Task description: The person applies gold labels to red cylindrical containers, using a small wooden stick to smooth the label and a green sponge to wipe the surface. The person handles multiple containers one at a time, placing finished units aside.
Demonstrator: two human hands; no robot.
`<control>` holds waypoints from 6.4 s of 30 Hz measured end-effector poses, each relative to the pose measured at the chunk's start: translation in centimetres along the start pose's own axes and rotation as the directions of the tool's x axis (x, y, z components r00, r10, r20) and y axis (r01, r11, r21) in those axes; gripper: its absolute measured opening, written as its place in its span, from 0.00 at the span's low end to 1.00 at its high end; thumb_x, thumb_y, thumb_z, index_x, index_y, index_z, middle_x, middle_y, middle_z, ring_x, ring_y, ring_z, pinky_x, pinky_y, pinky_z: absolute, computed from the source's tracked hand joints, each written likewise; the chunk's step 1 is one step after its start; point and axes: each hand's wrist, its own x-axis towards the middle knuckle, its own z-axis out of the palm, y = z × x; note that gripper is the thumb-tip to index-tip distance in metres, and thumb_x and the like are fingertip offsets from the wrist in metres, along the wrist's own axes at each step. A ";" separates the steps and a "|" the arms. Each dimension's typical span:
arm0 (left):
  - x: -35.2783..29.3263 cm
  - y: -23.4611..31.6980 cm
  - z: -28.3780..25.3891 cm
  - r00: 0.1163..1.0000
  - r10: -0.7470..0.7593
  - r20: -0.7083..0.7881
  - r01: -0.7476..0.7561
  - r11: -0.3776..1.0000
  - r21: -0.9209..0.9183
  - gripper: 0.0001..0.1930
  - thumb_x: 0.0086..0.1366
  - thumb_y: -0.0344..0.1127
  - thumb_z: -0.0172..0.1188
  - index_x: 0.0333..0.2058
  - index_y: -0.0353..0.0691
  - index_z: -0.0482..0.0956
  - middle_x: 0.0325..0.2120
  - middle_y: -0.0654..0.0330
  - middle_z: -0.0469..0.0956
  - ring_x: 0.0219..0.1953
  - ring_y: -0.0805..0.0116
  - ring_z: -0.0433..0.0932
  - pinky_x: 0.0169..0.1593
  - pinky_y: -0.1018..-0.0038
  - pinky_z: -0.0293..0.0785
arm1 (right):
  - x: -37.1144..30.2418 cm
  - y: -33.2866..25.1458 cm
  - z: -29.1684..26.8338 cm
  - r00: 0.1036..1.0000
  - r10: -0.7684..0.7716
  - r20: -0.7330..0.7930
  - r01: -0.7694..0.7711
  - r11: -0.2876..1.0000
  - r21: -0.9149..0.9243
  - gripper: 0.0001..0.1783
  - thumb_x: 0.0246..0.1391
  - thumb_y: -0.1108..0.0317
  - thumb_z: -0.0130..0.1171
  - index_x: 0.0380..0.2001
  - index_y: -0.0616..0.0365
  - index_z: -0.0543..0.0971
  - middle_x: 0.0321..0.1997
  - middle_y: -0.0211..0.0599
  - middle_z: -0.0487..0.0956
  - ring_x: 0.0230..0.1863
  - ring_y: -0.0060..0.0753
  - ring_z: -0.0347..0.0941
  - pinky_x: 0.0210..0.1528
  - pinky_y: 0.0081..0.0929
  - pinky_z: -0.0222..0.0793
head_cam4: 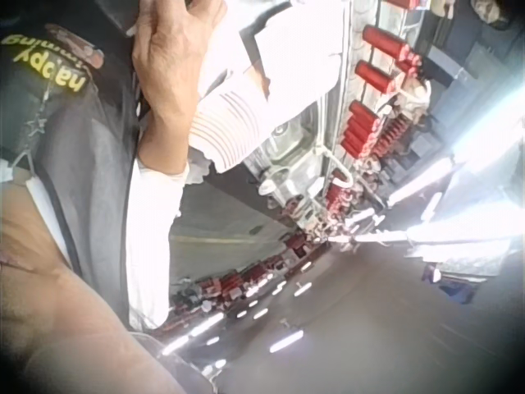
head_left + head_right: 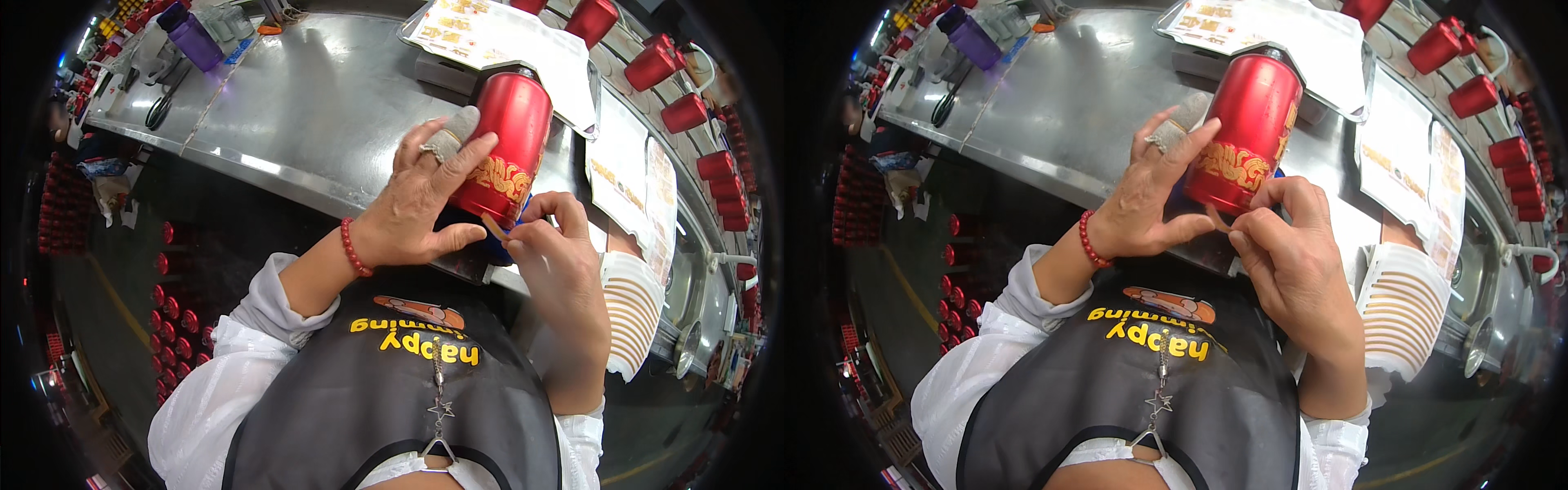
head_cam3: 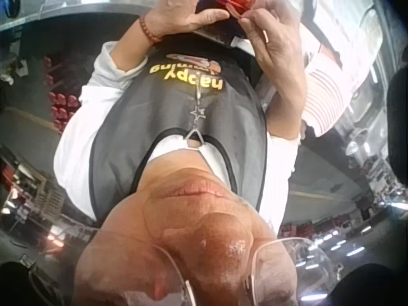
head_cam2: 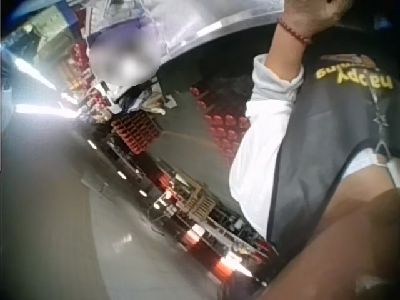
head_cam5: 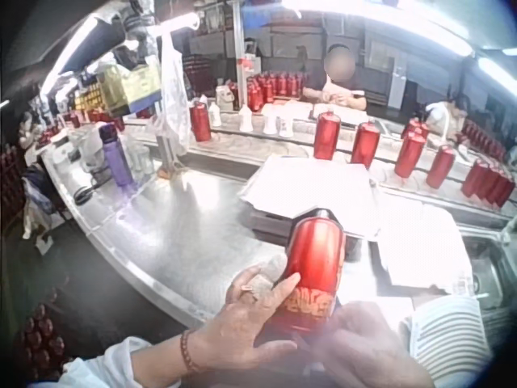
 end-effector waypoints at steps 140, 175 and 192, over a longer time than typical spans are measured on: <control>-0.5 -2.0 0.8 0.845 0.531 -0.052 -0.520 0.841 0.148 0.12 0.48 0.32 0.68 0.34 0.47 0.80 0.48 0.62 0.79 0.49 0.62 0.68 0.48 0.67 0.69 | -3.1 8.3 -1.2 0.956 0.254 0.147 -0.293 0.855 0.428 0.14 0.62 0.65 0.61 0.26 0.59 0.70 0.43 0.35 0.66 0.47 0.28 0.61 0.51 0.21 0.57; 0.5 -1.8 1.5 0.774 0.631 0.053 -0.609 0.718 0.337 0.15 0.40 0.33 0.68 0.31 0.56 0.80 0.49 0.71 0.75 0.45 0.64 0.63 0.43 0.67 0.66 | -2.6 9.2 0.4 0.949 0.270 0.166 -0.315 0.859 0.403 0.14 0.62 0.63 0.62 0.29 0.60 0.71 0.41 0.33 0.68 0.43 0.28 0.63 0.49 0.23 0.61; 1.0 -1.3 1.0 0.782 0.610 0.127 -0.617 0.729 0.297 0.16 0.45 0.33 0.70 0.36 0.55 0.82 0.50 0.71 0.74 0.46 0.65 0.63 0.46 0.66 0.66 | -2.4 9.2 1.1 0.965 0.253 0.065 -0.258 0.888 0.382 0.15 0.59 0.63 0.64 0.28 0.64 0.74 0.36 0.39 0.70 0.39 0.36 0.68 0.43 0.30 0.66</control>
